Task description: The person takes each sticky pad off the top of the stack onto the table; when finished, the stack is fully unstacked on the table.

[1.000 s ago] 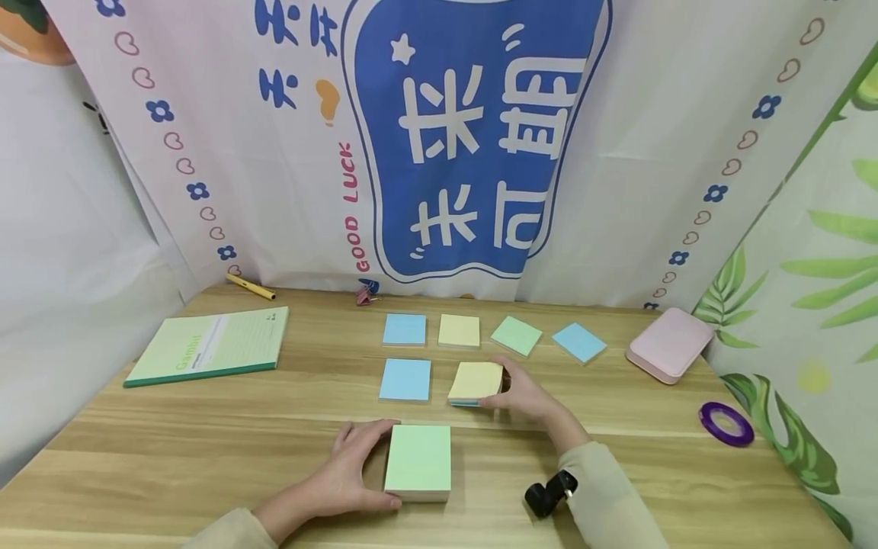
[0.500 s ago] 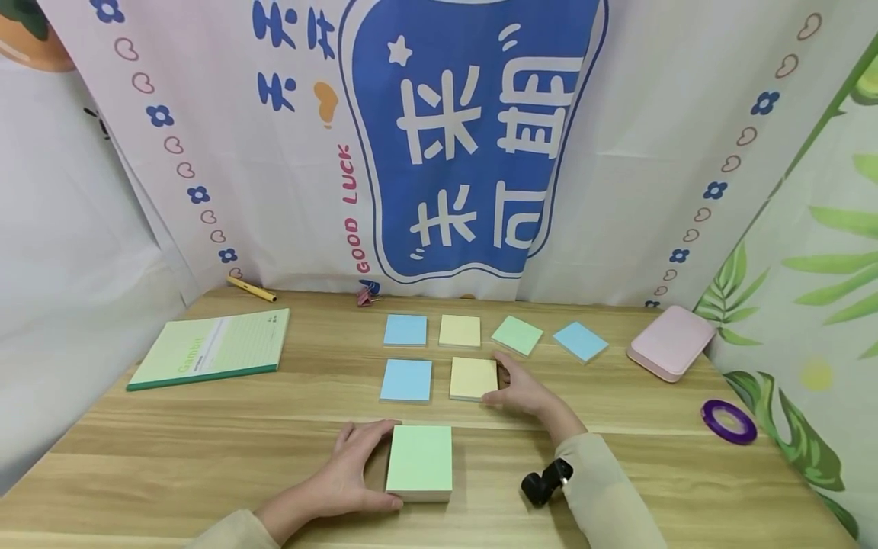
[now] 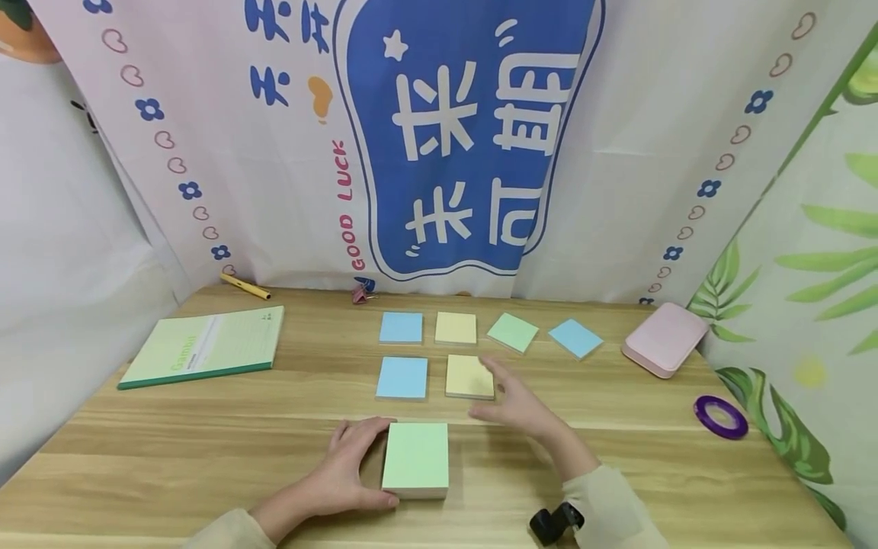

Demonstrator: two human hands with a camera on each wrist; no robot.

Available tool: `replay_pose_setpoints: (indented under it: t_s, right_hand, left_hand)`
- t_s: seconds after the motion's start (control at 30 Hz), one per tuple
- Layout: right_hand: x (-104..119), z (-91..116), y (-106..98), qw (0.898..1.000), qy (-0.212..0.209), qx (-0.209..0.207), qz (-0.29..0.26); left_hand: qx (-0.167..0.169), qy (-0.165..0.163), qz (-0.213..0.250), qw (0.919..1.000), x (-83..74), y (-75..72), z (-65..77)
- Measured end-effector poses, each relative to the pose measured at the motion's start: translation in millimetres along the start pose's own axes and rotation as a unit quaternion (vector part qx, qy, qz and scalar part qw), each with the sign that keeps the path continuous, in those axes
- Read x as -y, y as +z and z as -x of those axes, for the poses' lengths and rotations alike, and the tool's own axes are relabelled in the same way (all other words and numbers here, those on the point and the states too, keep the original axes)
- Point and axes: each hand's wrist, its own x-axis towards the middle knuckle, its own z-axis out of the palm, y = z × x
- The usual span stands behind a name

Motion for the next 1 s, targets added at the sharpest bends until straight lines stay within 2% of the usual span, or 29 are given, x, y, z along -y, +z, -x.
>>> replay_pose_setpoints:
  t_s: [0.2, 0.37, 0.5, 0.7, 1.0]
  right_hand:
    - [17, 14, 28, 0.994, -0.073, 0.081, 0.019]
    - [19, 22, 48, 0.990, -0.068, 0.121, 0.018]
    - [14, 26, 57, 0.991, -0.063, 0.114, 0.042]
    - [13, 28, 60, 0.988, -0.072, 0.105, 0.087]
    - [14, 28, 60, 0.987, -0.069, 0.102, 0.102]
  left_hand:
    - [-0.006, -0.001, -0.018, 0.9998, 1.0, -0.7, 2.4]
    - [0.000, -0.009, -0.034, 0.9994, 0.5, -0.3, 1.3]
    - [0.004, -0.016, -0.044, 0.9989, -0.3, 0.4, 0.7]
    - [0.009, -0.022, -0.055, 0.9982, -1.1, 1.1, 1.1]
    - [0.009, -0.023, -0.059, 0.9980, -1.6, 0.1, 1.2]
